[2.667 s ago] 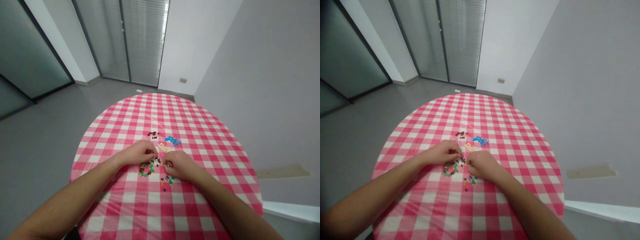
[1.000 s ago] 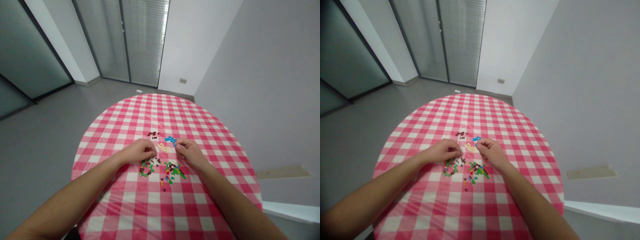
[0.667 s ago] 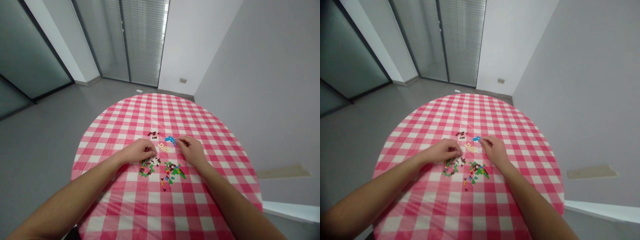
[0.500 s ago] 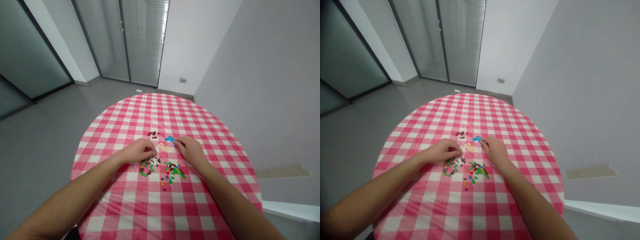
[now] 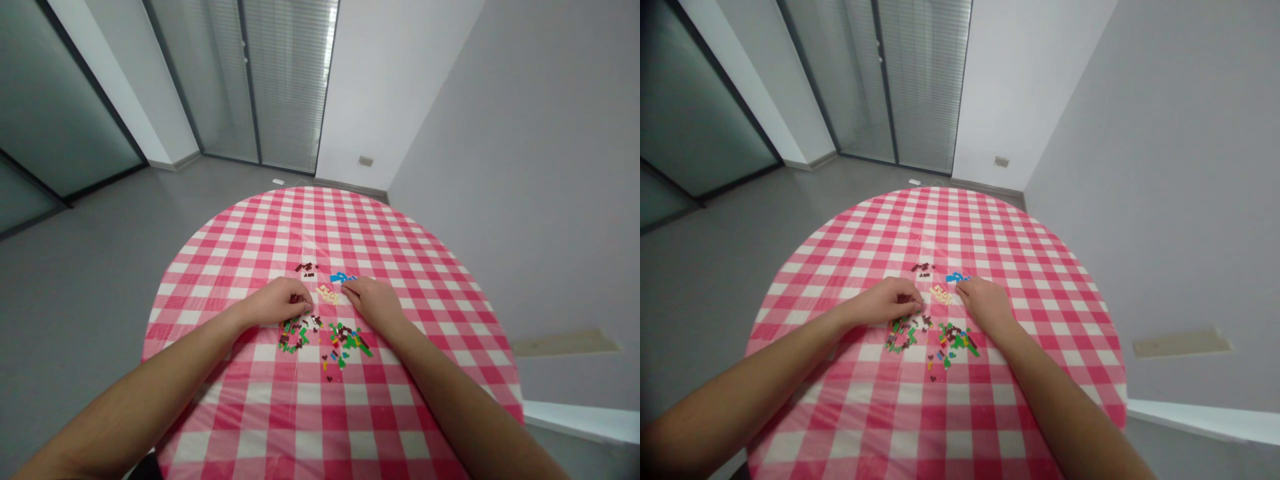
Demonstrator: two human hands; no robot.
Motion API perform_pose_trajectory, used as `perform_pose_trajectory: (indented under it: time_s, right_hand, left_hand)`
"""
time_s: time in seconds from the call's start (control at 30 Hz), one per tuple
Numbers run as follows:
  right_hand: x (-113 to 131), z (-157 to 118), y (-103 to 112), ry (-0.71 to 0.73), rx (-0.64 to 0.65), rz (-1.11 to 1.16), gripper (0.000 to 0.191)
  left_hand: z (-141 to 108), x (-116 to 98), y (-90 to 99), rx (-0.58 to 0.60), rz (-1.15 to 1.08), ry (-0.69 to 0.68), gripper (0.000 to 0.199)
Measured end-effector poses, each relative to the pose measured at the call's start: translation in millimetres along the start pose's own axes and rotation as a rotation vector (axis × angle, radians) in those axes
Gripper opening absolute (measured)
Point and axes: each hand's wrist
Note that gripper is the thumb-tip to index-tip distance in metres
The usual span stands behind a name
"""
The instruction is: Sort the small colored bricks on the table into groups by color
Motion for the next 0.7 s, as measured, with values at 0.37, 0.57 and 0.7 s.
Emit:
perform_pose_trajectory:
  time_s: [0.37,0.57,0.7]
  right_hand:
    - [0.0,-0.7,2.7,-0.046,-0.046,0.022,0.034]
    - [2.3,-4.2,11.7,0.085,0.082,0.428,0.021]
    - [9.5,-8.8,27.6,0.149,0.292,0.480,0.019]
  left_hand:
    - [0.2,3.2,-0.7,0.003,0.003,-0.017,0.017]
    - [-0.2,2.8,-0.9,0.004,-0.005,0.000,0.017]
    - [0.2,4.0,-1.5,0.005,-0.018,-0.002,0.018]
Point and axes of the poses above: each hand's wrist, its own z-axis towards the middle knuckle, its own y-axis out of the back of the hand, x = y × z, and after that the axes turned 11 degrees about -x, right-handed
